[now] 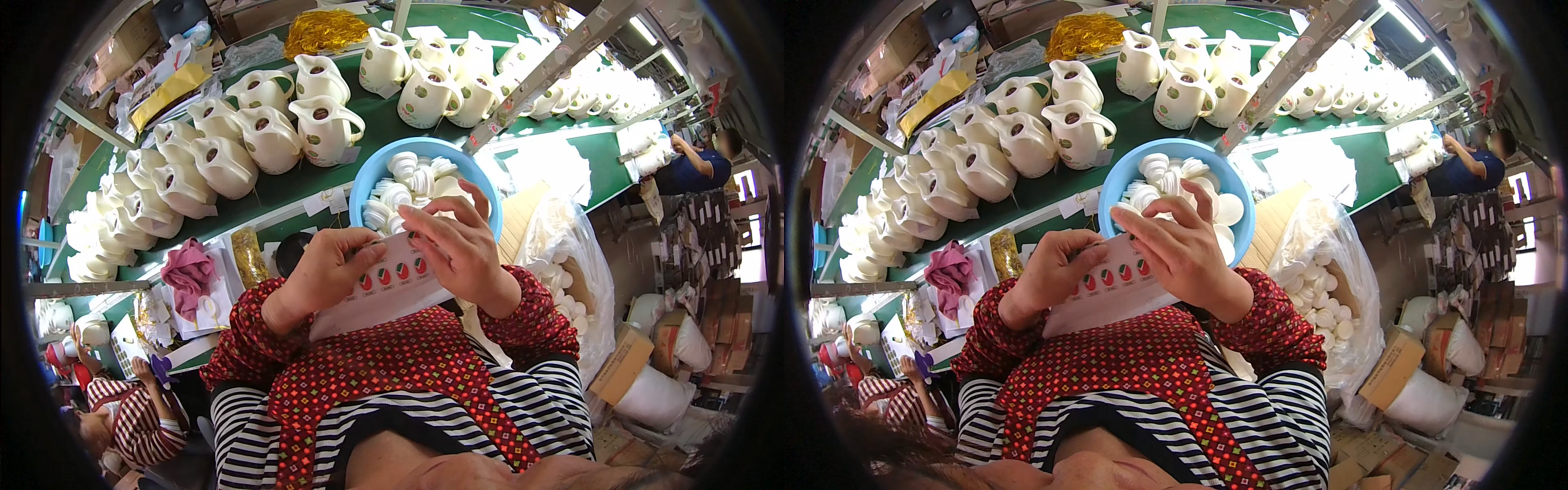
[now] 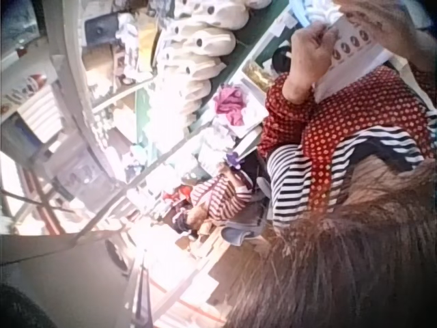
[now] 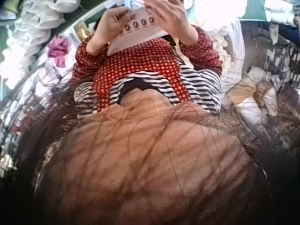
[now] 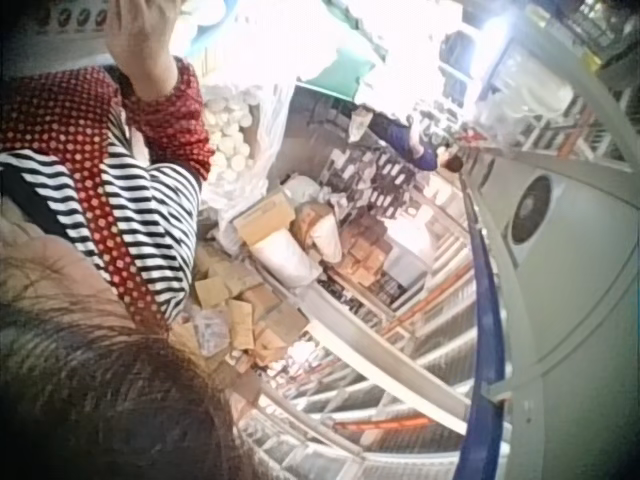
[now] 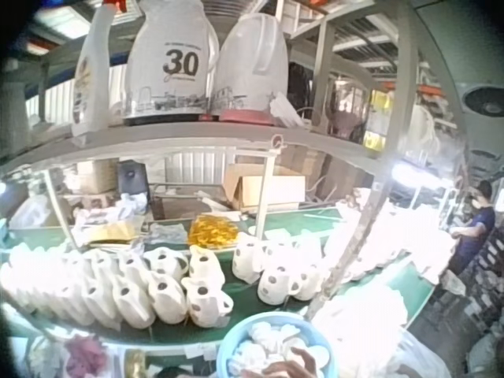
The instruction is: The person repeatedly picks up white ceramic pitchers from a green workbench, applies small round stickers to their sides, and places them back. The person also handles sticker sheets and a blue bowl of small white parts.
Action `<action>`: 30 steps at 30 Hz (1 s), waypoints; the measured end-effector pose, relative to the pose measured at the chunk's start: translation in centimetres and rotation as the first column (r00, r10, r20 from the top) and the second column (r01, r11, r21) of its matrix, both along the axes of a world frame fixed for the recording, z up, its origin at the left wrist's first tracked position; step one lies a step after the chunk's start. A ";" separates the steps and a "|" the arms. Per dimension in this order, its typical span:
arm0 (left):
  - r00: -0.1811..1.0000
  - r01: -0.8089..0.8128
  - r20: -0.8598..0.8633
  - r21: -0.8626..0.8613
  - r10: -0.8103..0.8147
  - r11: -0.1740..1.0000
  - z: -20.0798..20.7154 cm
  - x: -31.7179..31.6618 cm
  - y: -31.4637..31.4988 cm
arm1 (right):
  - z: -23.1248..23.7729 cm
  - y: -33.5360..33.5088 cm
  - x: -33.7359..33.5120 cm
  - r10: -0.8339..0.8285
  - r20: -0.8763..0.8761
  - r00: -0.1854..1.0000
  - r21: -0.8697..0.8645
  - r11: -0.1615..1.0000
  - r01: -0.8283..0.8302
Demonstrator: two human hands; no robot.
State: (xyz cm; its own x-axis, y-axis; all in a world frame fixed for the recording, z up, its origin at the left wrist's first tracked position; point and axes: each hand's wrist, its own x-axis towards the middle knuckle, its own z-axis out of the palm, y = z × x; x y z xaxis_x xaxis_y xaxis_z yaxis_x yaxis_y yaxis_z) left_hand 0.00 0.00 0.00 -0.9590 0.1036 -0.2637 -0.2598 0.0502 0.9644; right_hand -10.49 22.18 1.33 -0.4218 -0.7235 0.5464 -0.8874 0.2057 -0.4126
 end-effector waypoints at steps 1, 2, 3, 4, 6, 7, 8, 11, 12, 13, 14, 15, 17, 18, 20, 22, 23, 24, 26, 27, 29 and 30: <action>1.000 0.005 0.008 0.002 -0.005 1.000 0.0 -0.1 -0.1 | 0.0 0.0 0.2 -0.006 -0.061 0.998 -0.014 1.000 0.005; 1.000 0.010 0.016 0.004 -0.010 1.000 -0.1 -0.1 -0.1 | -0.1 0.0 0.3 -0.012 -0.121 0.993 -0.028 1.000 0.009; 1.000 -0.002 -0.011 0.020 0.003 1.000 -0.5 -0.1 -0.1 | 0.0 0.1 0.5 -0.003 -0.097 0.995 -0.037 0.999 -0.001; 0.999 -0.014 -0.038 0.035 0.016 0.999 -1.2 -0.1 0.0 | 0.2 0.3 0.6 0.006 -0.073 0.997 -0.047 0.999 -0.009; 0.997 -0.038 -0.072 0.034 0.040 0.999 -1.6 -0.1 -0.1 | 0.5 0.4 0.8 0.040 0.010 0.999 -0.121 0.992 -0.039; 0.996 -0.051 -0.079 0.017 0.052 0.999 -1.5 -0.1 -0.2 | 0.7 0.4 0.7 0.025 0.029 0.999 -0.159 0.987 -0.020; 0.994 -0.064 -0.086 0.000 0.063 0.998 -1.5 -0.1 -0.3 | 1.0 0.3 0.5 0.011 0.048 0.999 -0.196 0.981 -0.002; 0.999 -0.045 -0.014 -0.019 0.045 0.999 0.0 -0.2 -0.4 | 1.3 0.6 -0.6 -0.006 0.096 0.995 -0.112 0.994 0.017; 0.998 -0.050 -0.040 -0.024 0.049 0.998 0.2 -0.2 -0.3 | 1.3 0.5 -0.8 0.003 0.124 0.992 -0.078 0.997 0.007; 0.996 -0.055 -0.065 -0.029 0.053 0.998 0.4 -0.1 -0.3 | 1.2 0.5 -1.0 0.010 0.152 0.988 -0.045 0.999 -0.003; 0.994 -0.061 -0.089 -0.033 0.057 0.998 0.4 -0.2 -0.2 | 0.7 0.7 -1.2 0.036 0.188 0.981 -0.020 0.999 -0.032; 0.994 -0.058 -0.099 -0.036 0.055 0.998 0.4 -0.3 -0.2 | 0.3 0.7 -1.2 0.046 0.173 0.984 -0.045 0.998 -0.039; 0.992 -0.053 -0.119 -0.043 0.048 0.998 -0.1 -0.7 -0.2 | -0.3 0.7 -1.4 0.064 0.142 0.988 -0.095 0.994 -0.051; 0.994 -0.047 -0.101 -0.040 0.043 0.998 -0.4 -0.8 -0.4 | -0.4 0.7 -1.4 0.058 0.087 0.995 -0.089 0.995 -0.051; 0.997 -0.034 -0.065 -0.035 0.032 0.999 -1.4 -1.4 -0.6 | -0.6 0.9 -1.7 0.045 -0.027 0.999 -0.079 0.996 -0.047; 0.995 -0.038 -0.094 -0.036 0.035 0.999 -3.3 -2.6 -0.6 | -1.1 1.2 -1.7 0.054 0.066 0.996 -0.166 0.985 -0.043; 0.993 -0.043 -0.109 -0.041 0.039 0.998 -4.2 -3.3 -0.6 | -1.3 1.4 -1.7 0.065 0.112 0.992 -0.213 0.976 -0.040; 0.996 -0.066 -0.058 -0.096 0.061 0.993 -4.8 -4.1 -0.3 | -1.0 1.5 -1.8 0.036 0.119 0.992 -0.227 0.974 -0.008; 0.971 -0.129 -0.227 -0.225 0.077 0.966 -8.5 -6.3 0.6 | -1.0 2.2 -1.9 0.005 0.264 0.964 -0.259 0.964 0.066; 0.982 -0.097 -0.182 -0.274 0.048 0.957 -10.0 -7.4 0.9 | -1.0 2.5 -2.0 -0.030 0.316 0.948 -0.253 0.961 0.114; 0.984 -0.047 -0.179 -0.354 -0.018 0.934 -12.6 -9.4 1.5 | -1.8 3.2 -2.9 -0.022 0.328 0.945 -0.286 0.951 0.121; 0.974 -0.037 -0.219 -0.394 -0.054 0.919 -14.0 -10.3 1.6 | -2.2 3.6 -3.2 -0.045 0.342 0.939 -0.255 0.957 0.139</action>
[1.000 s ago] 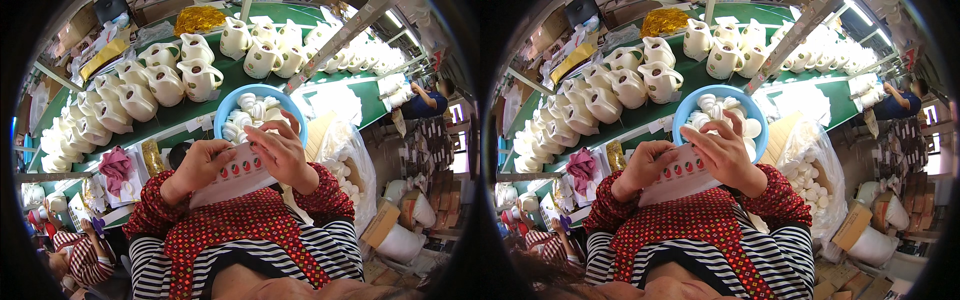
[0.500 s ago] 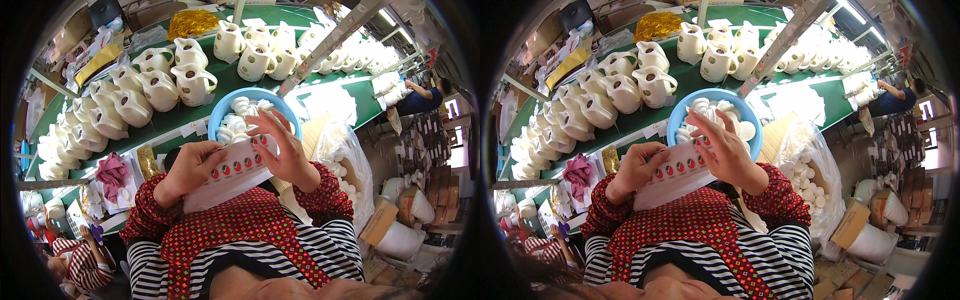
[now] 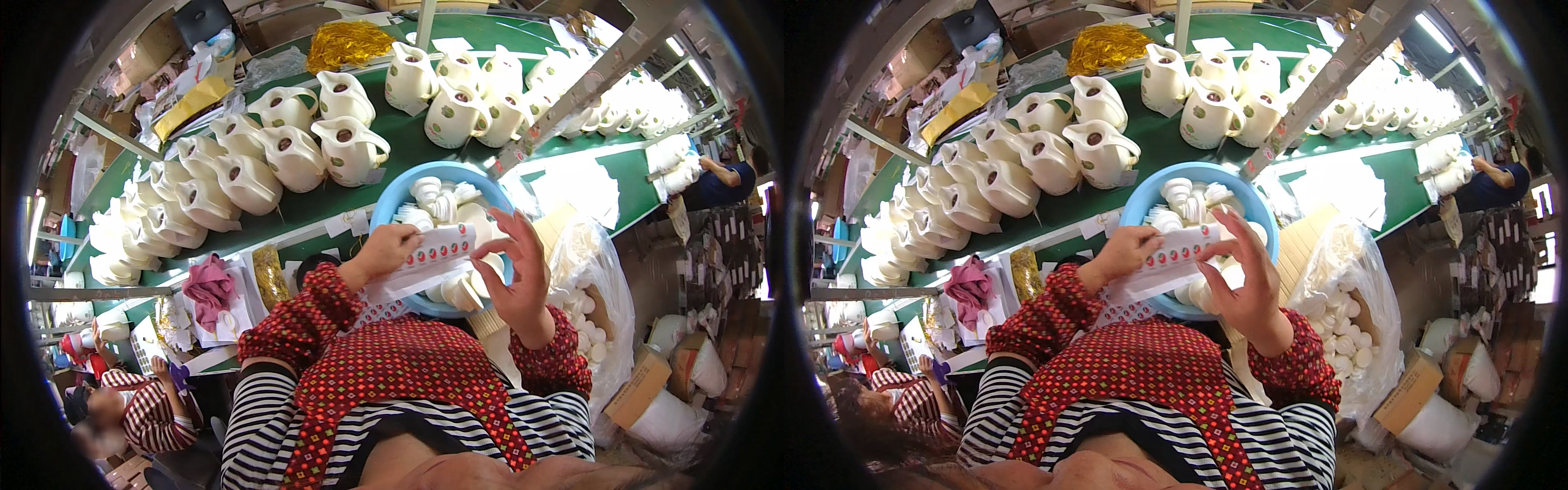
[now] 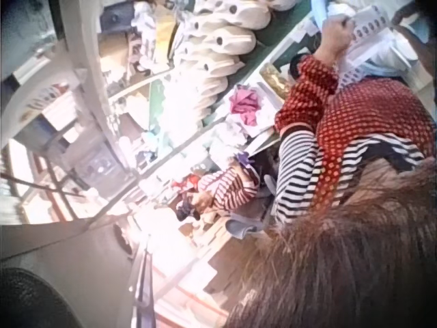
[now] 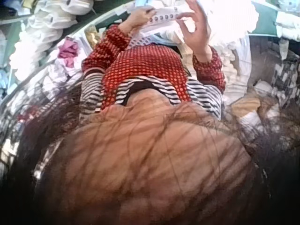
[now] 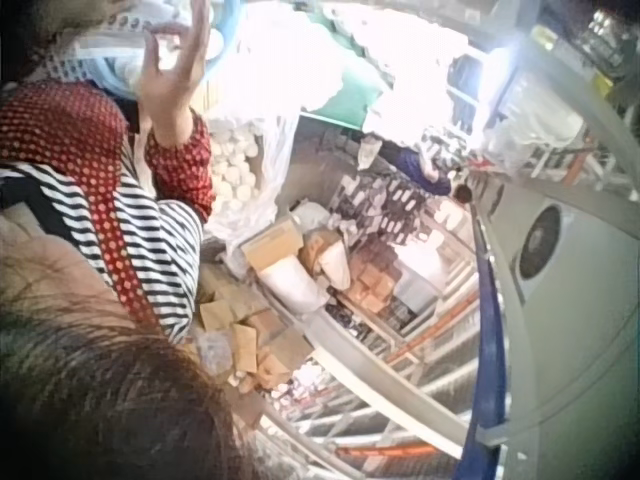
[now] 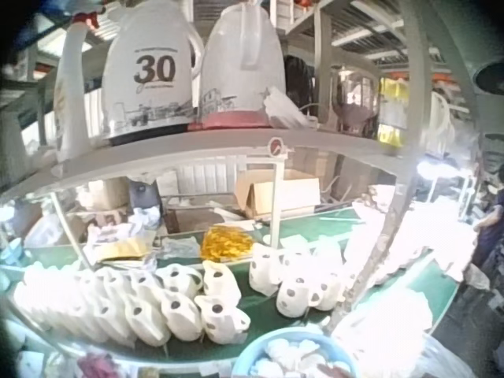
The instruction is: The person repeatedly picks up white ceramic pitchers from a green workbench, applies small round stickers to their sides, and places them back. The person also handles sticker sheets and a blue bowl of small white parts.
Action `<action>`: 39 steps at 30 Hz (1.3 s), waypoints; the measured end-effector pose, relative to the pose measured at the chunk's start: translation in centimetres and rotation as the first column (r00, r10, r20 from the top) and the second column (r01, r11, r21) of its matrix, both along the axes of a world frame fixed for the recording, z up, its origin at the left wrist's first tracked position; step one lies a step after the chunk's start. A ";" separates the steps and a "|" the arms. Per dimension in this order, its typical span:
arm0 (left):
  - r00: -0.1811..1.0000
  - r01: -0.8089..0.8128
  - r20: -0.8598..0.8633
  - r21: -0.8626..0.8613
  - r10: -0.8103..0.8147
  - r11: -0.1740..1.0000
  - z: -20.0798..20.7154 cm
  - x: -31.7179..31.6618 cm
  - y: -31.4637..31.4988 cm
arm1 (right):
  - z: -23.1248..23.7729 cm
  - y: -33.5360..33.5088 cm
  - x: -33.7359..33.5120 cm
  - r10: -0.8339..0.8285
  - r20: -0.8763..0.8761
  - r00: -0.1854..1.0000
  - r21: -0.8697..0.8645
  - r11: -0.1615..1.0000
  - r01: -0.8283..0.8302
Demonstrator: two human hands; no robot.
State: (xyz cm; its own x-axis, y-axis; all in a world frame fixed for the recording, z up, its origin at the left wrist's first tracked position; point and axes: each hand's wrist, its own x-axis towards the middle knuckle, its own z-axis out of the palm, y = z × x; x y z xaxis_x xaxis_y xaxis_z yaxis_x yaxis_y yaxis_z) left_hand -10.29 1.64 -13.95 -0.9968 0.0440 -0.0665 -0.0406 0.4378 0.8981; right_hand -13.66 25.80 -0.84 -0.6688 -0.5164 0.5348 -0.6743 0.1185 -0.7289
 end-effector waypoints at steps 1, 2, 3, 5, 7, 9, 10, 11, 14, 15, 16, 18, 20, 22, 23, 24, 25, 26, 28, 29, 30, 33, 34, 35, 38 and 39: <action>0.998 0.035 -0.044 -0.038 -0.036 0.999 -1.6 -0.9 -0.2 | -0.4 0.5 -0.2 -0.021 0.013 1.000 0.037 0.999 0.020; 0.976 -0.022 -0.219 -0.165 -0.015 0.986 -3.3 -2.0 -0.7 | -0.6 0.9 -0.4 -0.037 0.034 0.999 0.047 0.998 0.035; 0.956 -0.111 -0.292 -0.278 0.026 0.954 -3.4 -3.7 -1.6 | -0.9 1.4 -0.6 -0.056 0.055 0.997 0.057 0.997 0.053; 0.884 -0.396 -0.419 -0.440 0.206 0.806 -4.5 -6.8 -5.2 | -1.2 2.0 -0.9 -0.085 0.107 0.991 0.073 0.994 0.078; 0.873 -0.482 -0.409 -0.634 0.267 0.604 -4.5 -10.4 -9.0 | -1.4 2.8 -1.1 -0.123 0.172 0.977 0.104 0.989 0.106; 0.906 -0.410 -0.314 -0.815 0.284 0.409 -5.4 -12.9 -12.7 | -1.6 3.2 -1.1 -0.117 0.224 0.968 0.098 0.990 0.097; 0.915 -0.375 -0.269 -0.842 0.301 0.387 -5.0 -14.0 -13.4 | -1.6 3.3 -1.0 -0.124 0.228 0.966 0.099 0.990 0.104; 0.920 -0.339 -0.225 -0.867 0.320 0.366 -4.6 -14.9 -14.0 | -1.6 3.3 -0.9 -0.130 0.233 0.964 0.101 0.989 0.109; 0.897 -0.438 -0.321 -0.735 0.304 0.518 -6.5 -17.3 -16.0 | -1.8 3.6 -0.8 -0.157 0.228 0.961 0.115 0.984 0.134; 0.889 -0.454 -0.329 -0.714 0.318 0.533 -6.6 -17.9 -16.1 | -1.8 3.7 -0.7 -0.172 0.224 0.959 0.119 0.982 0.148; 0.881 -0.471 -0.336 -0.693 0.334 0.546 -6.7 -18.3 -16.1 | -1.7 3.7 -0.6 -0.186 0.226 0.956 0.119 0.979 0.163; 0.848 -0.530 -0.404 -0.638 0.344 0.559 -6.5 -18.0 -17.1 | -1.5 3.6 -0.5 -0.199 0.227 0.953 0.110 0.978 0.178; 0.781 -0.565 -0.595 -0.541 0.191 0.623 -5.1 -17.1 -19.3 | -0.8 3.3 -0.4 -0.207 0.186 0.961 0.107 0.976 0.189; 0.673 -0.570 -0.728 -0.398 0.132 0.719 -1.1 -14.9 -19.8 | -0.1 3.1 -0.2 -0.202 0.168 0.965 0.101 0.977 0.187; 0.697 -0.543 -0.704 -0.397 0.134 0.740 0.6 -13.2 -20.7 | 0.4 2.8 -0.1 -0.195 0.167 0.966 0.094 0.979 0.181; 0.693 -0.445 -0.693 -0.195 0.198 0.874 1.7 -11.4 -22.1 | 0.9 2.3 0.0 -0.178 0.166 0.970 0.082 0.983 0.167; 0.701 -0.321 -0.666 0.023 0.253 0.947 3.1 -9.4 -22.9 | 1.5 1.7 0.1 -0.152 0.172 0.973 0.059 0.988 0.144; 0.809 -0.184 -0.470 0.368 0.353 0.911 4.2 -7.5 -22.7 | 2.2 1.1 0.3 -0.126 0.178 0.976 0.037 0.992 0.122; 0.907 -0.057 -0.314 0.570 0.282 0.819 3.6 -3.7 -23.3 | 3.1 -0.3 1.1 -0.026 0.229 0.973 -0.023 0.999 0.032; 0.944 -0.018 -0.233 0.674 0.235 0.738 2.6 -2.8 -23.1 | 3.5 -1.3 1.3 0.031 0.247 0.968 -0.053 0.998 -0.018; 0.980 0.019 -0.153 0.720 0.131 0.693 3.4 -1.4 -20.5 | 3.5 -2.3 1.7 0.079 0.279 0.957 -0.067 0.996 -0.063; 0.989 0.045 0.085 0.628 -0.125 0.777 2.6 1.4 -14.8 | 3.6 -5.0 3.7 0.249 0.353 0.902 -0.076 0.968 -0.238; 0.979 0.122 0.031 0.695 -0.199 0.709 1.3 1.8 -13.6 | 3.3 -5.6 4.4 0.286 0.384 0.878 -0.038 0.955 -0.295; 0.964 0.196 -0.032 0.753 -0.263 0.628 0.1 2.5 -12.2 | 3.0 -6.0 5.3 0.322 0.417 0.850 -0.004 0.936 -0.353; 0.941 0.088 0.119 0.817 -0.316 0.570 -1.9 3.6 -10.8 | 1.8 -6.6 7.2 0.361 0.484 0.797 0.058 0.896 -0.441; 0.940 0.086 0.129 0.804 -0.314 0.588 -1.5 3.9 -10.7 | 1.7 -6.8 7.7 0.361 0.486 0.796 0.069 0.892 -0.447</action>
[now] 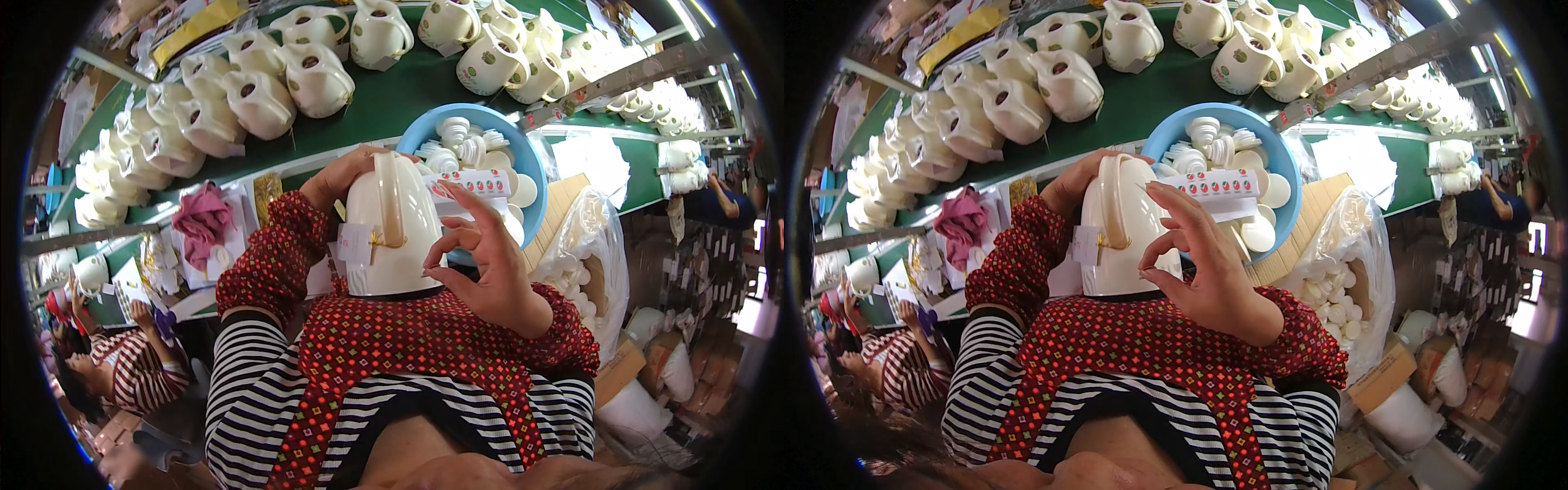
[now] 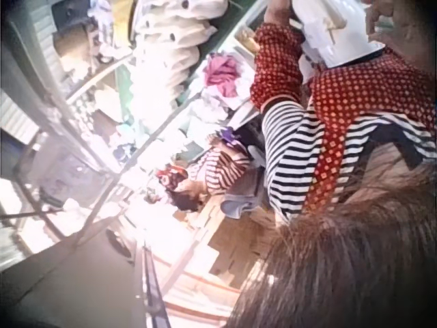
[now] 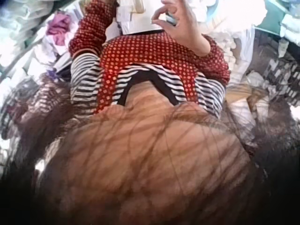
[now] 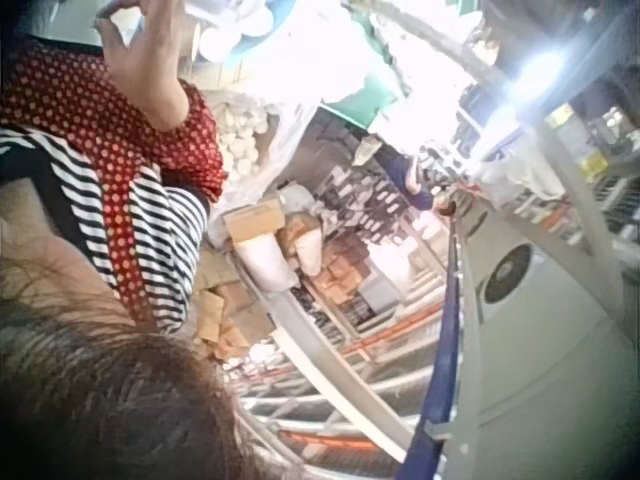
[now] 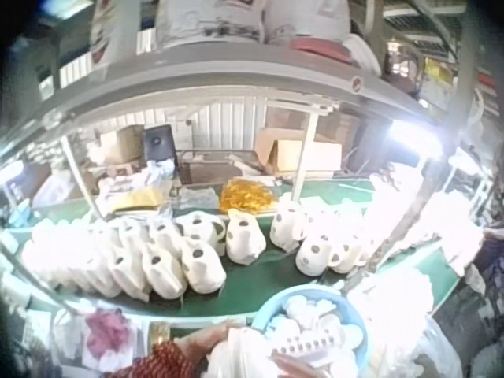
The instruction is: The person repeatedly picks up white ceramic pitchers from a green workbench, applies small round stickers to their sides, and places them back. The person also handles sticker sheets and a blue bowl of small white parts.
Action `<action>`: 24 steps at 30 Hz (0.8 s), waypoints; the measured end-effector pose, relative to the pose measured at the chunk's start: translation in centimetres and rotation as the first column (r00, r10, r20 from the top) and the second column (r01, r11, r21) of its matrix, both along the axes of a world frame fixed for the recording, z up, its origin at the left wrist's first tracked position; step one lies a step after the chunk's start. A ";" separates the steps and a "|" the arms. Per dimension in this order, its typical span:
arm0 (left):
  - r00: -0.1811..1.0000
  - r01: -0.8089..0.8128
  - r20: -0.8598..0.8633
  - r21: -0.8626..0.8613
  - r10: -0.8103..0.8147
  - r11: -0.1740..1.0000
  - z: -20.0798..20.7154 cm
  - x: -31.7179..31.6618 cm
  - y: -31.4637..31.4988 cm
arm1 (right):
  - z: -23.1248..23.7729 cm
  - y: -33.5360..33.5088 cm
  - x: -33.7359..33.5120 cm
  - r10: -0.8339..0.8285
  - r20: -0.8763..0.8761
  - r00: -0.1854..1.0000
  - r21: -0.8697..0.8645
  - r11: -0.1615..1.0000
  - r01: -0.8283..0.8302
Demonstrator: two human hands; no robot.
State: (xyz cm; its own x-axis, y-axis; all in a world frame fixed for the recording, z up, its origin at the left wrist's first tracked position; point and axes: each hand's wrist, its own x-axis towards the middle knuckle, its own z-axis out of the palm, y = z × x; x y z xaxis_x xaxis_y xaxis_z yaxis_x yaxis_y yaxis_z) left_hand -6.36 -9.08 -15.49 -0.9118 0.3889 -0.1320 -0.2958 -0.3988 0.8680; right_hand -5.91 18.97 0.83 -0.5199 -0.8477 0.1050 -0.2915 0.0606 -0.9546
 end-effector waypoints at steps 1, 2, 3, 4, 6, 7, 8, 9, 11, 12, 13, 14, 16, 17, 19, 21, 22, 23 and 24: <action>1.000 0.001 0.003 -0.022 -0.001 1.000 0.4 0.3 0.0 | -0.1 -0.1 0.5 -0.008 0.013 1.000 -0.006 1.000 0.008; 1.000 0.003 0.006 -0.045 -0.003 0.999 1.0 0.6 0.2 | -0.2 -0.2 1.0 -0.016 0.025 1.000 -0.013 1.000 0.016; 0.998 -0.001 0.057 -0.036 0.003 0.999 2.0 1.0 0.1 | -0.4 -0.5 1.4 -0.022 0.036 0.999 -0.028 0.999 0.023; 0.998 -0.006 0.056 -0.046 0.008 0.999 1.8 1.3 0.1 | -0.5 -0.8 1.9 -0.013 0.034 0.999 -0.035 0.999 0.014; 0.999 -0.006 0.053 -0.067 0.009 0.998 0.9 1.6 -0.2 | -0.8 -1.2 2.8 -0.004 0.029 1.000 -0.050 0.999 0.006; 0.999 0.001 0.041 -0.062 0.002 0.998 0.8 1.8 -0.4 | -1.0 -1.3 3.1 -0.003 0.031 1.000 -0.053 0.999 0.005; 0.999 -0.001 0.039 -0.066 0.004 0.998 0.7 2.0 -0.5 | -1.3 -1.5 3.4 -0.002 0.033 0.999 -0.055 0.998 0.004; 0.999 0.000 0.039 -0.066 0.002 0.998 0.6 2.2 -0.7 | -1.4 -1.7 3.6 -0.005 0.036 0.999 -0.055 0.998 0.007; 0.999 0.002 0.044 -0.056 0.000 0.998 0.6 2.4 -0.8 | -1.6 -2.0 3.8 0.001 0.015 1.000 -0.038 0.999 -0.001; 0.999 0.001 0.049 -0.048 0.002 0.999 0.7 2.6 -0.9 | -1.7 -2.1 3.9 0.006 0.006 1.000 -0.031 0.999 -0.006; 0.998 -0.001 0.056 -0.040 0.003 0.999 0.8 2.8 -0.9 | -1.8 -2.1 4.0 0.010 0.010 1.000 -0.031 0.999 -0.010; 0.998 -0.008 0.055 -0.043 0.010 0.999 0.8 2.9 -0.8 | -1.9 -2.1 4.2 0.013 0.013 1.000 -0.030 0.999 -0.013; 0.998 -0.024 0.050 -0.051 0.026 0.998 0.9 3.0 -0.9 | -2.2 -2.3 4.2 0.032 -0.028 0.999 -0.012 0.999 -0.032; 0.999 -0.033 0.028 -0.045 0.034 0.998 1.0 3.1 -0.9 | -2.5 -2.3 4.1 0.046 -0.069 0.997 0.008 0.999 -0.046; 0.999 -0.048 -0.014 -0.033 0.048 0.998 0.9 3.3 -0.9 | -3.2 -2.5 4.0 0.067 -0.154 0.986 0.013 0.998 -0.065; 0.999 -0.035 -0.015 -0.061 0.034 0.998 0.9 3.3 -1.1 | -3.8 -2.7 3.6 0.041 -0.274 0.961 -0.011 0.999 -0.045; 1.000 -0.026 -0.015 -0.074 0.025 0.997 0.8 3.1 -1.2 | -4.1 -2.8 3.4 0.008 -0.348 0.937 -0.024 1.000 -0.017; 0.999 -0.028 -0.020 -0.067 0.026 0.997 0.7 3.0 -1.1 | -4.4 -3.0 2.8 -0.057 -0.451 0.891 -0.041 0.998 0.043; 0.999 -0.025 -0.025 -0.060 0.024 0.998 0.7 2.8 -1.1 | -4.8 -3.2 2.2 -0.124 -0.547 0.828 -0.065 0.992 0.105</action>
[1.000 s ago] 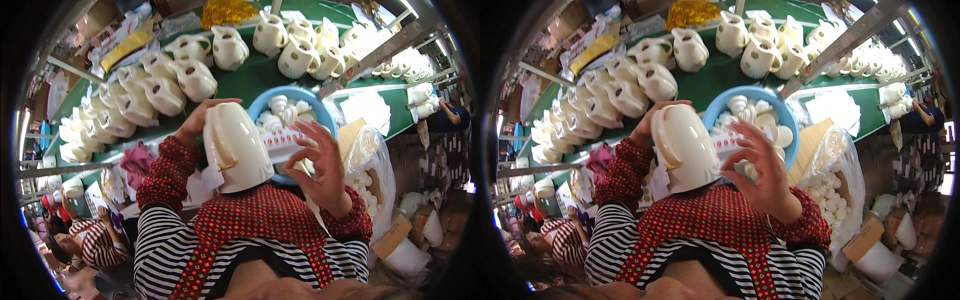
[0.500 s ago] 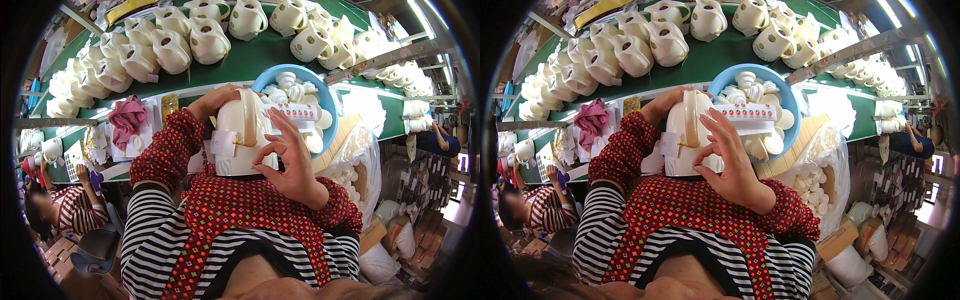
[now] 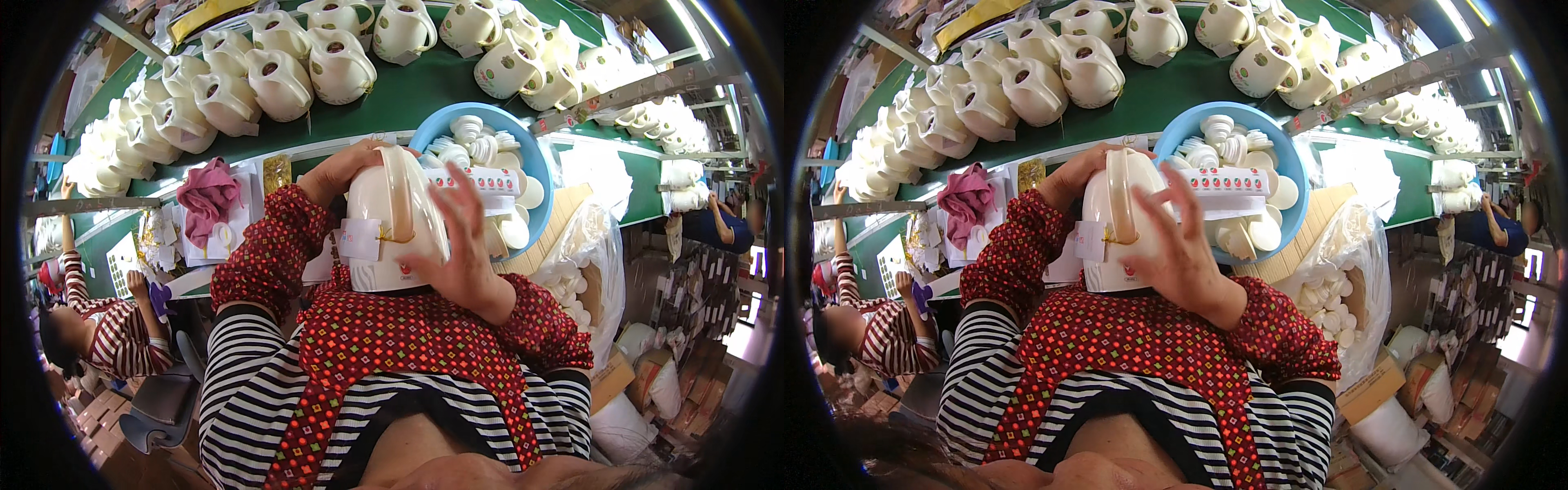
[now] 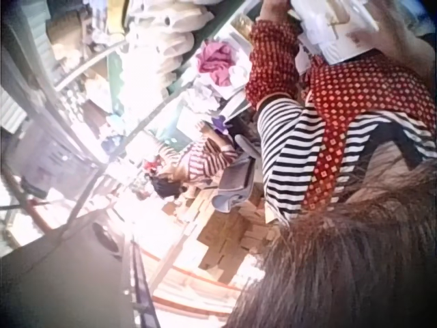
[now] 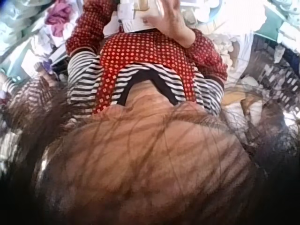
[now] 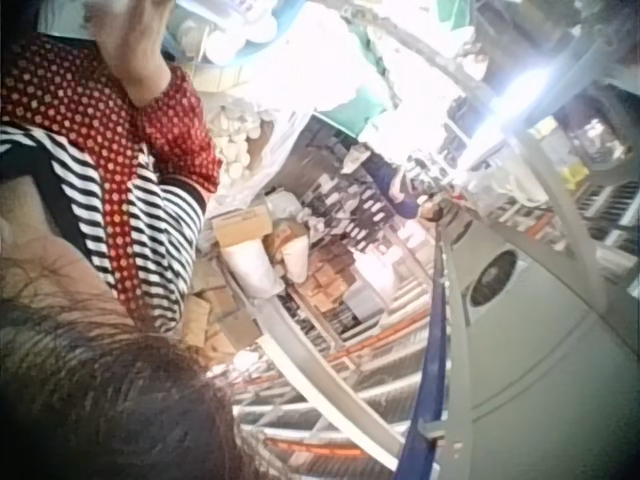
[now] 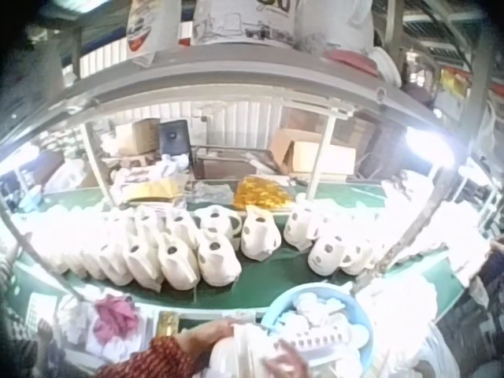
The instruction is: The person repeatedly picks up white ceramic pitchers from a green workbench, applies small round stickers to their sides, and places them back. The person also handles sticker sheets and a blue bowl of small white parts.
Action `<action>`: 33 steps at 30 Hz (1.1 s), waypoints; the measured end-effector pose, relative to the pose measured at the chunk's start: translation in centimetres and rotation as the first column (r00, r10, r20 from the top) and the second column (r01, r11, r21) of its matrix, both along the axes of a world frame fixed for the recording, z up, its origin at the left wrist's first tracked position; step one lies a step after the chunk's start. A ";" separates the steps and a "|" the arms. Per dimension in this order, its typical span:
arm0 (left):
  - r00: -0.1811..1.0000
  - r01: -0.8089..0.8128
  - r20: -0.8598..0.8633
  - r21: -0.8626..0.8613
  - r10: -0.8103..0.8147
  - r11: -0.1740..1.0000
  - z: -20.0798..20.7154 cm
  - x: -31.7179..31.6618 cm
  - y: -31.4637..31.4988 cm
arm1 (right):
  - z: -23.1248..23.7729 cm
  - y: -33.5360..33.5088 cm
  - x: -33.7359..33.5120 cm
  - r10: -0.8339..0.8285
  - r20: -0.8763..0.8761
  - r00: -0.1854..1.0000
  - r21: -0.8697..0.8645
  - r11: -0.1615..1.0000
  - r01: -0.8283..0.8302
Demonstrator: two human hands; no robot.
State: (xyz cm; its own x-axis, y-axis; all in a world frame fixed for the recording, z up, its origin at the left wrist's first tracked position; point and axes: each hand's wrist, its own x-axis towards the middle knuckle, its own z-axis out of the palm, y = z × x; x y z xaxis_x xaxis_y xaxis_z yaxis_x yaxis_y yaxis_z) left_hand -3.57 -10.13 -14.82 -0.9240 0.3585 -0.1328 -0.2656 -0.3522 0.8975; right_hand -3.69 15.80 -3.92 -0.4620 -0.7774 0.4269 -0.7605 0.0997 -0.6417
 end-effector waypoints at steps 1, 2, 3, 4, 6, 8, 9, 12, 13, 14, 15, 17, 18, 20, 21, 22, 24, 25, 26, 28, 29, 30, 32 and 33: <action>1.000 0.005 -0.005 0.006 -0.005 1.000 -0.1 -0.2 0.1 | -0.6 0.1 -0.4 -0.054 0.014 0.998 0.026 0.998 0.054; 0.999 -0.009 -0.032 0.009 0.009 1.000 -0.1 -0.4 0.3 | -1.3 0.3 -0.6 -0.111 0.030 0.993 0.054 0.993 0.109; 0.998 -0.029 -0.059 0.004 0.029 1.000 0.1 -0.4 0.3 | -0.9 0.2 -0.7 -0.122 0.099 0.988 0.089 0.990 0.113; 0.994 -0.039 -0.102 0.000 0.039 0.999 0.5 -1.0 0.2 | -0.5 0.2 -1.1 -0.144 0.152 0.978 0.122 0.984 0.126; 0.977 -0.018 -0.209 0.075 0.033 0.997 2.9 -1.8 -0.4 | -0.3 1.1 -1.3 -0.094 0.255 0.962 0.242 0.970 0.031; 0.995 -0.097 -0.050 -0.182 0.089 0.979 5.9 -3.6 -2.2 | 0.9 2.6 -2.7 -0.069 0.215 0.974 0.227 0.974 0.018; 0.982 -0.154 -0.140 -0.232 0.124 0.960 7.1 -4.8 -3.3 | 0.6 3.5 -3.5 -0.086 0.261 0.962 0.114 0.992 0.058; 0.791 -0.530 -0.586 -0.514 0.175 0.674 9.6 -9.7 -3.8 | 0.5 6.2 -5.8 -0.243 0.197 0.950 0.018 0.970 0.244; 0.723 -0.636 -0.674 -0.566 0.151 0.525 9.8 -11.7 -3.0 | 0.4 6.8 -6.1 -0.282 0.219 0.934 0.001 0.957 0.289; 0.650 -0.731 -0.752 -0.580 0.108 0.361 9.9 -13.9 -2.0 | 0.1 7.3 -6.5 -0.321 0.259 0.911 -0.023 0.941 0.338; 0.544 -0.815 -0.839 -0.527 0.001 0.241 9.9 -16.5 -1.1 | -0.5 7.9 -6.8 -0.353 0.283 0.892 -0.022 0.927 0.374; 0.460 -0.878 -0.885 -0.465 -0.067 0.111 8.6 -21.5 0.3 | -0.8 8.7 -7.4 -0.390 0.316 0.865 -0.018 0.909 0.416; 0.433 -0.896 -0.897 -0.439 -0.083 0.063 7.4 -24.1 1.1 | -1.0 9.2 -7.6 -0.411 0.324 0.852 0.006 0.902 0.433; 0.417 -0.901 -0.899 -0.428 -0.134 0.066 4.4 -28.6 1.9 | -1.6 9.8 -8.3 -0.418 0.353 0.837 0.019 0.898 0.440; 0.472 -0.874 -0.870 -0.483 -0.142 0.055 2.7 -30.6 2.7 | -1.9 10.2 -8.7 -0.430 0.374 0.822 0.022 0.890 0.456; 0.527 -0.843 -0.837 -0.537 -0.147 0.036 1.0 -32.2 3.3 | -2.2 10.5 -9.1 -0.435 0.396 0.809 0.022 0.885 0.465; 0.589 -0.803 -0.792 -0.596 -0.160 -0.004 -2.9 -34.9 4.6 | -2.8 11.1 -9.8 -0.457 0.430 0.778 0.037 0.870 0.491; 0.639 -0.765 -0.753 -0.643 -0.154 -0.031 -4.8 -35.8 5.4 | -2.9 11.6 -10.2 -0.471 0.443 0.763 0.051 0.862 0.504; 0.687 -0.725 -0.711 -0.685 -0.151 -0.070 -6.3 -36.3 5.9 | -3.4 11.8 -10.5 -0.476 0.458 0.751 0.054 0.858 0.511; 0.780 -0.625 -0.621 -0.773 -0.076 -0.108 -6.0 -36.7 7.2 | -4.1 12.2 -11.1 -0.495 0.485 0.721 0.044 0.837 0.545; 0.806 -0.591 -0.580 -0.802 -0.117 -0.091 -5.0 -36.6 7.1 | -4.4 12.6 -11.4 -0.512 0.482 0.711 0.059 0.829 0.556; 0.830 -0.551 -0.537 -0.830 -0.150 -0.081 -4.7 -36.4 6.7 | -4.7 12.7 -11.7 -0.522 0.479 0.706 0.076 0.826 0.559; 0.792 -0.597 -0.597 -0.801 -0.129 0.046 -5.7 -36.7 2.8 | -4.8 12.9 -12.4 -0.506 0.570 0.648 0.036 0.803 0.595; 0.718 -0.685 -0.684 -0.727 -0.133 0.041 -6.4 -37.0 -0.3 | -5.0 13.2 -12.8 -0.510 0.562 0.651 0.025 0.797 0.603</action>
State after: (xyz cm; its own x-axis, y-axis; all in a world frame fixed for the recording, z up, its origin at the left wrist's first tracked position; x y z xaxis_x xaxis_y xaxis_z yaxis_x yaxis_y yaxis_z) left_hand -40.56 -10.41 -21.17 -0.9253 0.0062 0.3793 0.1627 0.9097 0.3822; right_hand -16.51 29.03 -8.94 -0.9663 -0.2465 0.0736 -0.1392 0.2605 -0.9554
